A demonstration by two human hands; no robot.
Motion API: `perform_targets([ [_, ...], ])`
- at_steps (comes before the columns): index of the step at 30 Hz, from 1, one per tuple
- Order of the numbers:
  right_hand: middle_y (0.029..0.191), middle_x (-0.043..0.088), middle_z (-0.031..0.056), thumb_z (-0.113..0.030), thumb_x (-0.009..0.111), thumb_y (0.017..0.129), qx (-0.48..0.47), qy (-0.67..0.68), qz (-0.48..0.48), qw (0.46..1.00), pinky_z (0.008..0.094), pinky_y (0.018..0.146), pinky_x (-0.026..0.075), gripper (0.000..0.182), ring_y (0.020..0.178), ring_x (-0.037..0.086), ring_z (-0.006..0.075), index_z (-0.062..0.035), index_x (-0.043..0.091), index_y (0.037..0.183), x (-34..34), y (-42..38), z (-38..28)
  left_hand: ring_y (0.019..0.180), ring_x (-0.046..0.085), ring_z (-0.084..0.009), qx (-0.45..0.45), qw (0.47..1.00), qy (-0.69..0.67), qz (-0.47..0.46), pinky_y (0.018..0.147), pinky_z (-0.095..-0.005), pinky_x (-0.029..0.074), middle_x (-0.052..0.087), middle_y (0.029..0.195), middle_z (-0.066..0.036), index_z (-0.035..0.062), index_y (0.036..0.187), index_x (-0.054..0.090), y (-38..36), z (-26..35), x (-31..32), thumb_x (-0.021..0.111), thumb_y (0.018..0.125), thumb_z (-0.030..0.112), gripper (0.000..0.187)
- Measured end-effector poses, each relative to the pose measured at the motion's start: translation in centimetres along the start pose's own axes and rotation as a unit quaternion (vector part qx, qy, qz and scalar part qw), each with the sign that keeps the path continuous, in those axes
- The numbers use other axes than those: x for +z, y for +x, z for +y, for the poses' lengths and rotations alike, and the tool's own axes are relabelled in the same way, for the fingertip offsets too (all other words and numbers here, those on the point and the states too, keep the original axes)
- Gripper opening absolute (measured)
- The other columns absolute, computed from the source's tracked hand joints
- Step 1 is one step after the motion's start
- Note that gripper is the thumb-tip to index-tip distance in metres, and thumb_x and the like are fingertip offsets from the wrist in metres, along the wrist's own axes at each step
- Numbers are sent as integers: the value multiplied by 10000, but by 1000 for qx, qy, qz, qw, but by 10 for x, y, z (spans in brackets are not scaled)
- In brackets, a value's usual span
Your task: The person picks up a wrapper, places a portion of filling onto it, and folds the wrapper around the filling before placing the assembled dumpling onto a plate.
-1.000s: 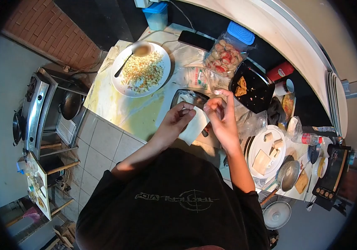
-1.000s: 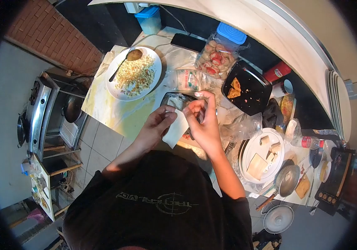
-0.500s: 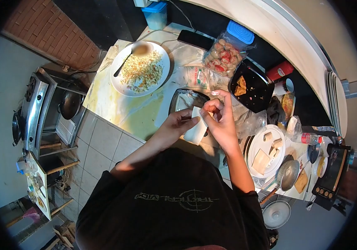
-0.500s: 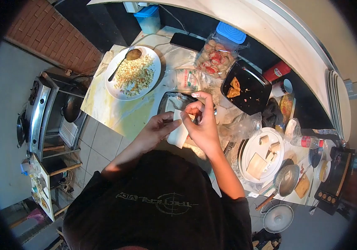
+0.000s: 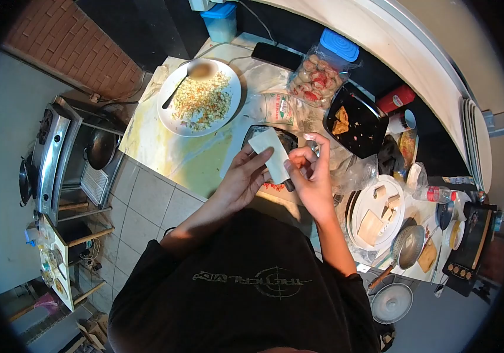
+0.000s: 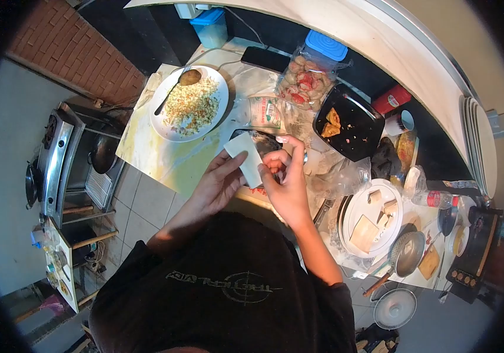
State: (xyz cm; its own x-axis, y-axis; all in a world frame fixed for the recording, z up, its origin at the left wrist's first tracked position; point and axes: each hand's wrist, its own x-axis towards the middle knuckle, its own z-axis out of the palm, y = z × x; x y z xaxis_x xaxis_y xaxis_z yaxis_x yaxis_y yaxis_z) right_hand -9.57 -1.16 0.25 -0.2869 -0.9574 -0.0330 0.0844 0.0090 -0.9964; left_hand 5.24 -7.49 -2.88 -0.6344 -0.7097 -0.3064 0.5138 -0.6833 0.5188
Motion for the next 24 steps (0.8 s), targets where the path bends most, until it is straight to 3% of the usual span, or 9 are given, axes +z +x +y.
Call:
perform_targets([
  [3,901,568,51,134,555,860,-4,10,14,1000,225,752,439,590,822,542,84,-101,269,1320,-6,3,-2,1108,610,-194,11,993,117,20,933,-343,547,600,1208,-90,32,1338,446,-5,1,-1,560,966,78,393],
  [10,934,571,56,123,588,857,-9,-20,1,1000,221,761,437,603,863,557,92,-105,272,1318,-10,9,-13,1004,665,-195,-79,984,156,-24,865,-327,574,654,1109,-98,5,1231,523,-6,14,-2,663,900,67,364],
  [16,1021,521,66,124,601,855,-16,2,-9,1000,225,751,446,604,905,553,106,-91,275,1317,-7,-5,-19,1005,668,-226,-21,992,98,-70,894,-346,568,633,1142,-139,-13,1129,543,-8,15,4,661,890,29,270],
  [19,1014,509,63,143,584,850,-37,63,-2,997,227,743,456,605,895,550,102,-80,272,1318,-5,-7,-21,978,668,-203,-4,991,101,-91,861,-309,563,629,1134,-117,-5,1078,546,-8,15,3,653,897,29,213],
  [21,1008,512,64,154,577,845,-51,53,-1,997,226,740,460,608,885,550,102,-77,272,1316,-6,-6,-20,945,652,-158,46,968,221,-108,796,-266,547,632,1085,-73,13,1066,552,-6,13,-4,644,909,30,183],
  [24,993,516,65,170,568,835,-55,55,-3,997,224,718,469,610,852,549,98,-73,275,1312,-5,-7,-27,920,622,-115,53,958,263,-101,750,-241,521,630,1034,-36,18,1075,571,-7,16,1,648,914,46,180],
])
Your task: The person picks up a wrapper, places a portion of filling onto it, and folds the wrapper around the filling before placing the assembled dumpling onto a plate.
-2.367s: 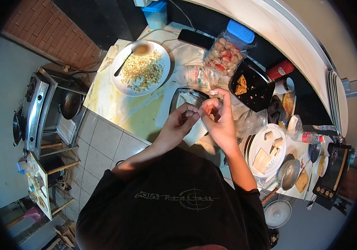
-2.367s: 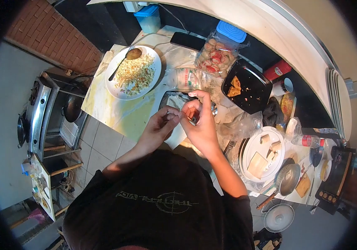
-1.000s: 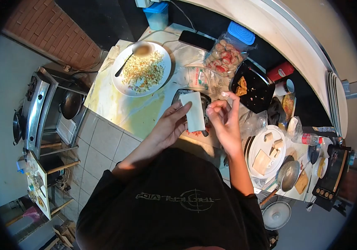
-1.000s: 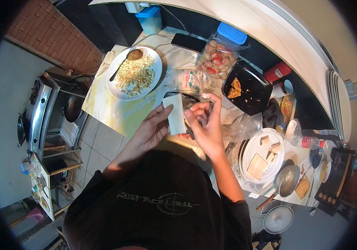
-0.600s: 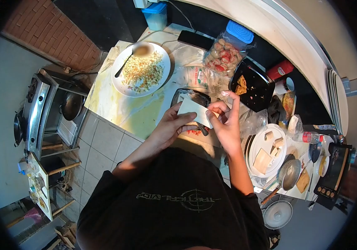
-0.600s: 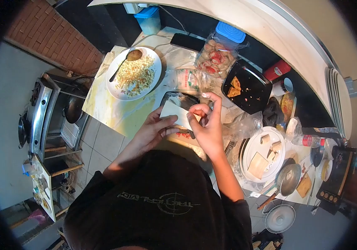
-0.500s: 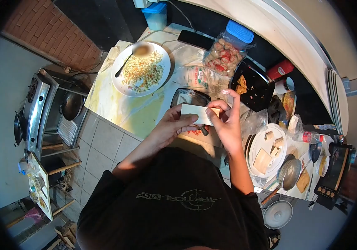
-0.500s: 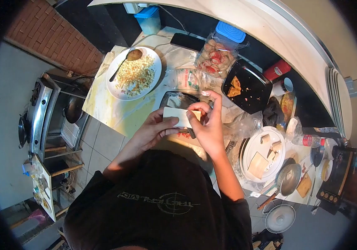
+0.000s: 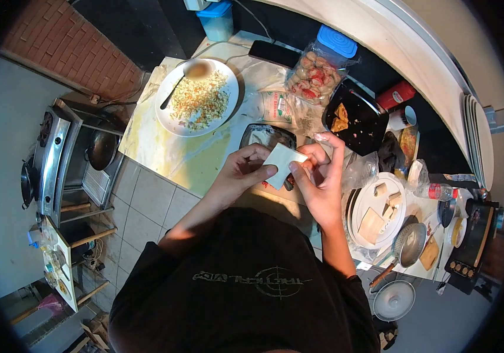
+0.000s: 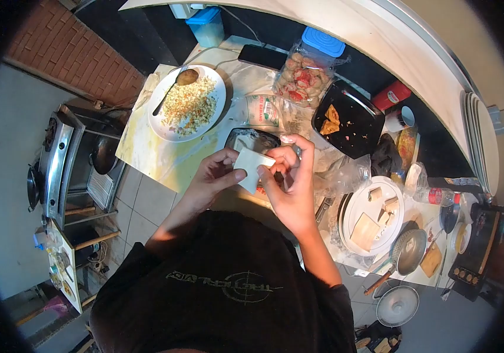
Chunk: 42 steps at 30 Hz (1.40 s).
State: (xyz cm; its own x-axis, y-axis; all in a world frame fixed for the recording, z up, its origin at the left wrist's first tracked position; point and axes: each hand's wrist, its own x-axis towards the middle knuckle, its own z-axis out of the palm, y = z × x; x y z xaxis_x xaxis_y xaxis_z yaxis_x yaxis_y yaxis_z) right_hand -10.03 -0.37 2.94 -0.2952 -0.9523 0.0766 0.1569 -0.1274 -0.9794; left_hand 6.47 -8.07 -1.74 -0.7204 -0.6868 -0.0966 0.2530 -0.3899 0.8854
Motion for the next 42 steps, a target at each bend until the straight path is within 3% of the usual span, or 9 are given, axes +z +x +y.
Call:
perform_targets([
  [8,957,518,64,179,556,829,-6,-16,1,1000,219,639,461,600,765,523,82,-69,282,1301,1,1,3,873,585,-65,32,996,79,24,778,-249,483,633,973,-23,3,1065,605,-1,15,18,658,918,71,170],
  [14,955,547,70,183,551,837,-49,-20,21,998,179,685,408,597,811,508,76,-91,293,1301,0,2,2,882,554,-62,61,995,63,44,764,-239,455,592,948,-3,19,1056,595,4,11,30,662,914,68,165],
  [16,964,528,68,201,554,813,-22,-16,7,1000,223,753,425,602,834,501,96,-68,293,1284,1,0,-3,905,540,-70,74,994,54,56,777,-244,443,565,960,7,31,1058,586,5,15,34,659,913,66,167],
  [20,966,531,74,206,563,800,-17,28,18,999,234,782,426,619,855,512,106,-68,292,1284,1,3,0,886,540,-67,60,992,72,79,719,-220,450,568,959,3,35,1030,580,8,17,34,651,921,80,138],
  [22,968,534,75,209,570,790,-65,27,21,997,239,796,431,630,871,522,114,-67,292,1284,1,5,3,883,542,-66,59,991,83,87,703,-215,453,570,961,1,37,1025,580,7,14,34,648,924,83,131],
  [24,966,534,76,211,570,789,-65,39,20,997,241,805,433,631,876,527,118,-67,293,1283,1,7,2,685,483,-7,77,989,77,100,586,-181,397,574,807,32,28,1047,592,9,11,34,681,903,73,175],
  [31,956,536,77,211,562,788,-61,61,14,996,248,827,443,627,895,538,128,-67,292,1281,2,5,-4,663,488,-11,93,988,38,115,546,-185,388,574,797,36,36,1032,593,9,10,35,675,911,90,156],
  [40,964,530,74,203,531,815,-53,79,24,995,251,859,441,601,928,537,126,-77,290,1288,2,5,0,733,533,-21,72,992,30,101,571,-195,409,613,876,31,32,1057,604,4,9,32,681,913,123,187],
  [42,970,531,75,196,537,820,-52,76,18,996,252,863,440,600,934,537,126,-78,287,1291,4,5,1,915,571,-79,14,995,38,89,818,-256,471,626,987,-14,24,1062,600,0,14,29,652,919,74,160],
])
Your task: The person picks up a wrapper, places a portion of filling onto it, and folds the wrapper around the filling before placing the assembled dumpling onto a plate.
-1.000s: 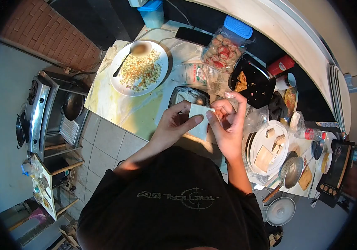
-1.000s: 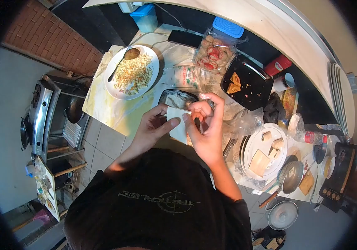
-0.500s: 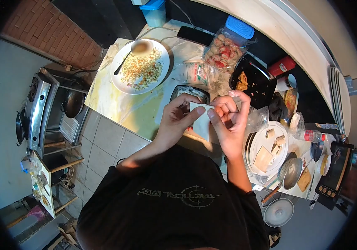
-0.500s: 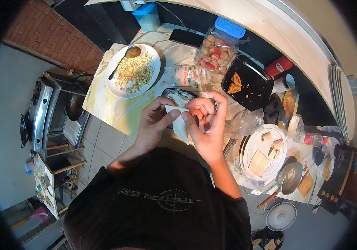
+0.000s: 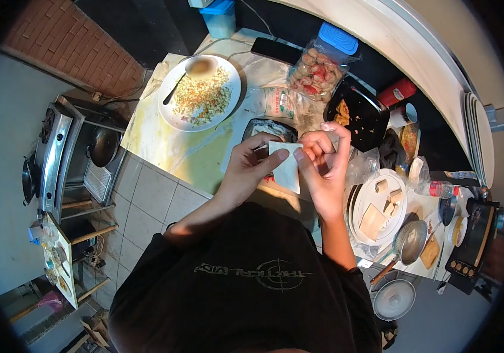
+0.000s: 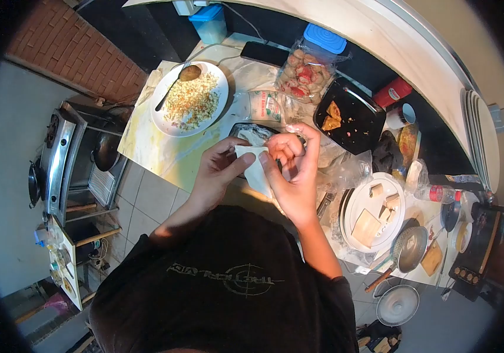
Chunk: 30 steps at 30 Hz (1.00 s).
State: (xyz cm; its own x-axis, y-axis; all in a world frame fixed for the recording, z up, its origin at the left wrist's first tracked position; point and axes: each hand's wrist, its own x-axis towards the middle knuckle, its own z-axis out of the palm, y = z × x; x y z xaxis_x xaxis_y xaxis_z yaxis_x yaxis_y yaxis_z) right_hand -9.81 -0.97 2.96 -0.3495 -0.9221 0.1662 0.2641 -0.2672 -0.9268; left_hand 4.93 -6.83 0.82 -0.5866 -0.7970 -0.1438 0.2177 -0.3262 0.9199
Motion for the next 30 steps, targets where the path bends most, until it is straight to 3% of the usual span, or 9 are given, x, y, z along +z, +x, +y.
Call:
perform_targets([
  [7,980,535,81,177,555,835,5,-3,-2,1000,244,836,442,590,926,535,115,-80,284,1292,5,0,-1,875,576,-78,32,999,23,8,799,-258,474,629,961,-6,25,1046,603,-2,3,-2,644,928,89,140],
  [10,974,539,82,173,561,837,0,-16,-14,1000,239,815,442,585,925,538,112,-79,286,1288,8,1,-1,881,569,-76,35,999,-35,10,787,-253,469,621,963,-4,30,1037,600,-4,6,-1,642,931,98,133],
  [13,969,544,81,166,568,842,8,-17,-22,1000,238,806,440,581,924,541,109,-80,287,1287,11,1,-1,892,562,-68,48,999,15,13,783,-250,469,616,967,-4,37,1038,593,-4,4,-3,645,931,106,137],
  [15,969,546,81,162,570,844,8,-17,-20,1000,237,805,442,579,922,543,109,-80,288,1287,11,2,-2,783,555,-25,46,999,1,4,642,-200,452,607,872,25,30,1045,598,-4,4,-2,668,924,126,170],
  [16,969,548,80,159,572,846,7,-17,-16,1000,236,804,443,577,919,545,108,-80,288,1287,10,2,-2,783,555,-25,47,999,1,5,642,-200,452,607,872,25,30,1045,598,-4,4,-1,668,924,126,170],
  [22,968,539,67,147,594,843,10,-15,16,1000,228,791,451,591,913,543,109,-82,286,1292,4,5,1,841,559,-35,36,998,1,-50,714,-219,470,603,951,15,28,1104,583,-4,3,1,680,913,119,232],
  [25,964,513,46,143,604,840,26,-41,-5,999,219,787,445,598,907,536,103,-85,291,1295,5,1,-4,914,567,-56,17,999,8,-45,823,-242,482,605,977,4,23,1123,587,-2,-4,-5,676,914,110,243],
  [27,966,500,36,139,607,839,51,-42,-8,998,216,780,441,600,901,531,97,-92,295,1296,2,-1,-2,853,559,-42,66,998,1,-15,740,-215,475,604,965,15,22,1108,598,-3,0,0,671,916,100,220],
  [30,968,486,20,134,609,840,82,-35,-7,996,210,766,432,599,891,519,84,-107,306,1297,-2,-3,1,752,528,-19,40,999,-11,0,619,-201,425,600,952,22,23,1073,608,-3,0,1,667,917,94,181],
])
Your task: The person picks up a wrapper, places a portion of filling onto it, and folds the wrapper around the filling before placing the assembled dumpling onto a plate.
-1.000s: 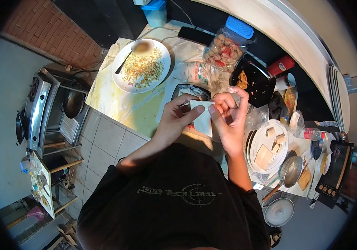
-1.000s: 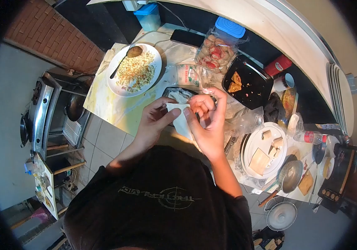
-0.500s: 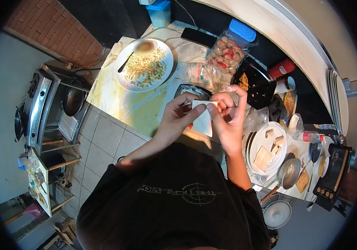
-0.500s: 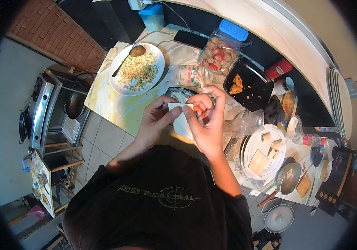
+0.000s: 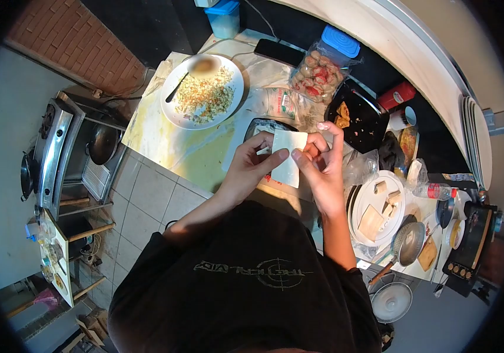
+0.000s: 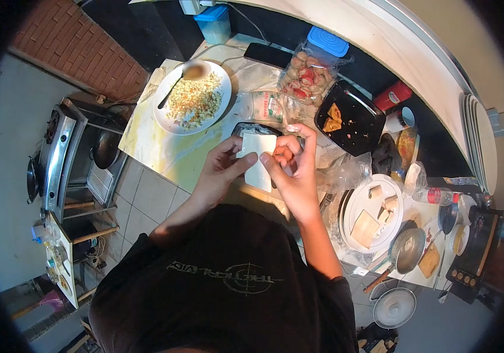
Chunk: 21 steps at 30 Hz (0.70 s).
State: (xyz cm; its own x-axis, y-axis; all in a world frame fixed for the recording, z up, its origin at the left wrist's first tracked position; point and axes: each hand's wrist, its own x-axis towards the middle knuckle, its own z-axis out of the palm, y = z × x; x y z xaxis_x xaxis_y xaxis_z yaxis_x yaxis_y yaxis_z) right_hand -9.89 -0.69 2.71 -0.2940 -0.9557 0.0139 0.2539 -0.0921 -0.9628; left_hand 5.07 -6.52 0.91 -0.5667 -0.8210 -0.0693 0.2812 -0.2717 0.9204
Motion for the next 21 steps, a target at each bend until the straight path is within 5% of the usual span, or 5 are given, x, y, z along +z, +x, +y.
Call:
perform_targets([
  [12,1003,535,21,125,576,866,17,32,12,999,212,766,454,561,897,549,79,-116,321,1303,5,3,2,641,465,-10,-19,1000,17,12,543,-195,344,593,870,25,50,1023,619,0,-8,-4,665,929,155,148],
  [21,1029,550,35,138,564,858,10,56,-3,998,223,801,460,552,942,553,97,-111,344,1298,6,5,2,715,533,-20,-8,999,-7,33,567,-199,404,592,967,14,46,1039,598,1,-10,-2,647,932,121,140],
])
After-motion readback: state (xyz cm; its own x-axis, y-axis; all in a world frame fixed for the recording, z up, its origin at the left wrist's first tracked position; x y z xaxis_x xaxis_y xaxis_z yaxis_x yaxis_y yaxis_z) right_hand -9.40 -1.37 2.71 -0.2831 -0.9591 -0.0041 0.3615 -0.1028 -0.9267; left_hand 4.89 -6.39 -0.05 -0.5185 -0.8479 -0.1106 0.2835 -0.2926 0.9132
